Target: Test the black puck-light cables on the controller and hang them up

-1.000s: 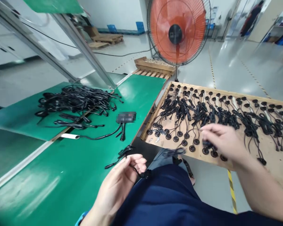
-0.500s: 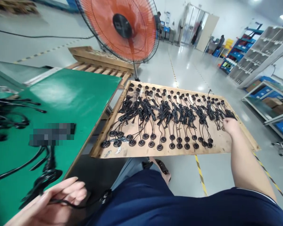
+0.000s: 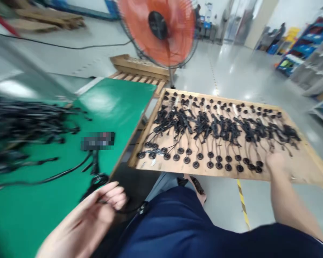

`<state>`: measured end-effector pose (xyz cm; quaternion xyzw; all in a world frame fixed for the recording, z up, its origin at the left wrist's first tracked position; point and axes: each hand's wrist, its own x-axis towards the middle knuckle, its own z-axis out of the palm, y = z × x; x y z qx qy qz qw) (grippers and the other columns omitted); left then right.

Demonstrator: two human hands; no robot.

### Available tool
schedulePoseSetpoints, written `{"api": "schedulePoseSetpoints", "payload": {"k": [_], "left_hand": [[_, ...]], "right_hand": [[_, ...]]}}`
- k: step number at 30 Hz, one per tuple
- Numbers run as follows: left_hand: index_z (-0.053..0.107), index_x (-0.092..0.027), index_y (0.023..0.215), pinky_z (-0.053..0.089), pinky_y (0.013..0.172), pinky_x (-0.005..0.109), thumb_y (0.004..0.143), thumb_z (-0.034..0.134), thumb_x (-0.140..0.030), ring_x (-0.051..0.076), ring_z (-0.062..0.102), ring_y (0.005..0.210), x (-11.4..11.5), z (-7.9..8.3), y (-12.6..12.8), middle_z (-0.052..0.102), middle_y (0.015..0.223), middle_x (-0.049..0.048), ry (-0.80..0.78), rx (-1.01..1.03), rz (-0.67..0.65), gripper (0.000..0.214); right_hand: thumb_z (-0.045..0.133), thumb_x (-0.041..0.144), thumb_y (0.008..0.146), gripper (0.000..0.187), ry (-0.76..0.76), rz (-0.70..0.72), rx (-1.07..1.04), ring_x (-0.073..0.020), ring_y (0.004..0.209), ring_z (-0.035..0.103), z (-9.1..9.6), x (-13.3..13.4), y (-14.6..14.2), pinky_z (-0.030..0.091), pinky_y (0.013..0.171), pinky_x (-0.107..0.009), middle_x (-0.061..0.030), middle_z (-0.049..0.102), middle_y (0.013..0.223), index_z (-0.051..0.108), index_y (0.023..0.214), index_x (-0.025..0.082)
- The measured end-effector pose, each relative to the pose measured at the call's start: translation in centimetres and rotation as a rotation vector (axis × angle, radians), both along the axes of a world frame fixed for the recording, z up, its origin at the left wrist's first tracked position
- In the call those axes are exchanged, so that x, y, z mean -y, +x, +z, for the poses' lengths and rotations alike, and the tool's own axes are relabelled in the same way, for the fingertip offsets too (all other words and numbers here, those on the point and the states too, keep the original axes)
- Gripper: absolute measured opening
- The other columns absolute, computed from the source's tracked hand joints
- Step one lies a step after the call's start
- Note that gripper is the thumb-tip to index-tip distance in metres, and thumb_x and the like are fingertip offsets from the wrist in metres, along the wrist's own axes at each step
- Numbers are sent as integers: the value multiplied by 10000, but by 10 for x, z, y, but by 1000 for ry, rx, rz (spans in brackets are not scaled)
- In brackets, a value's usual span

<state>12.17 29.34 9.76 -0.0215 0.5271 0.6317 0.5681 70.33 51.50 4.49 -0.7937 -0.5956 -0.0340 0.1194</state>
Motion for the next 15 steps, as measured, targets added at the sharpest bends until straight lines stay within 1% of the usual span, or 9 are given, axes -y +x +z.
{"api": "schedulePoseSetpoints", "payload": {"k": [2, 4, 5, 6, 7, 9, 11, 13, 15], "left_hand": [[775, -93, 980, 660, 732, 317, 835, 716, -252, 224, 737, 799, -9, 6, 10, 768, 913, 137, 75, 56, 29, 224], [777, -82, 965, 656, 770, 332, 870, 695, -260, 230, 749, 822, -18, 6, 19, 773, 918, 152, 175, 89, 34, 217], [778, -83, 965, 652, 801, 337, 884, 693, -263, 232, 754, 848, -21, 5, 25, 777, 934, 156, 221, 101, 25, 216], [780, -85, 966, 646, 830, 339, 895, 693, -271, 235, 758, 873, -24, 5, 30, 781, 951, 158, 264, 109, 11, 217], [782, -88, 967, 640, 852, 340, 903, 695, -281, 238, 761, 895, -26, 5, 36, 784, 965, 159, 303, 116, -5, 221], [785, -94, 968, 628, 876, 339, 916, 698, -304, 241, 763, 919, -26, 8, 48, 789, 981, 155, 364, 129, -38, 233], [786, -102, 972, 619, 884, 336, 926, 696, -323, 239, 763, 928, -24, 13, 57, 791, 989, 149, 402, 141, -68, 243], [787, -112, 977, 609, 901, 344, 927, 697, -338, 238, 760, 939, -21, 17, 59, 792, 1003, 144, 422, 143, -86, 248], [788, -120, 991, 593, 946, 373, 923, 701, -367, 253, 753, 982, -14, 17, 55, 791, 1035, 145, 429, 120, -102, 270]], "right_hand": [[398, 405, 1059, 496, 15, -14, -105, -229, 786, 665, -7, -8, -41, 526, 712, -380, -231, 707, 923, 697, 1136, 16], [489, 438, 1023, 473, 1, 82, -253, -215, 824, 683, -13, -2, -100, 536, 755, -348, -212, 732, 995, 701, 1195, 52], [586, 463, 978, 412, -27, 187, -330, -191, 856, 692, -13, 8, -135, 543, 796, -312, -146, 748, 1039, 723, 1188, 137], [646, 460, 944, 362, -57, 342, -475, -198, 891, 695, -12, 22, -172, 549, 831, -322, -126, 753, 1060, 751, 1130, 167], [655, 443, 943, 309, -106, 555, -607, -209, 949, 696, -8, 38, -209, 553, 876, -340, -109, 753, 1094, 764, 1092, 195], [655, 408, 959, 276, -210, 1040, -784, -235, 1089, 667, 0, 72, -279, 547, 976, -393, -101, 736, 1176, 752, 1141, 225], [674, 390, 960, 299, -283, 1366, -935, -237, 1126, 649, 6, 100, -331, 530, 1027, -425, -103, 738, 1163, 719, 1198, 213], [620, 350, 997, 209, -372, 1516, -995, -208, 1040, 662, 10, 115, -359, 537, 989, -402, -82, 750, 1039, 739, 1079, 199], [583, 329, 1015, 237, -497, 1540, -987, -174, 916, 665, 15, 117, -362, 547, 900, -352, -55, 739, 910, 747, 911, 192]]}}
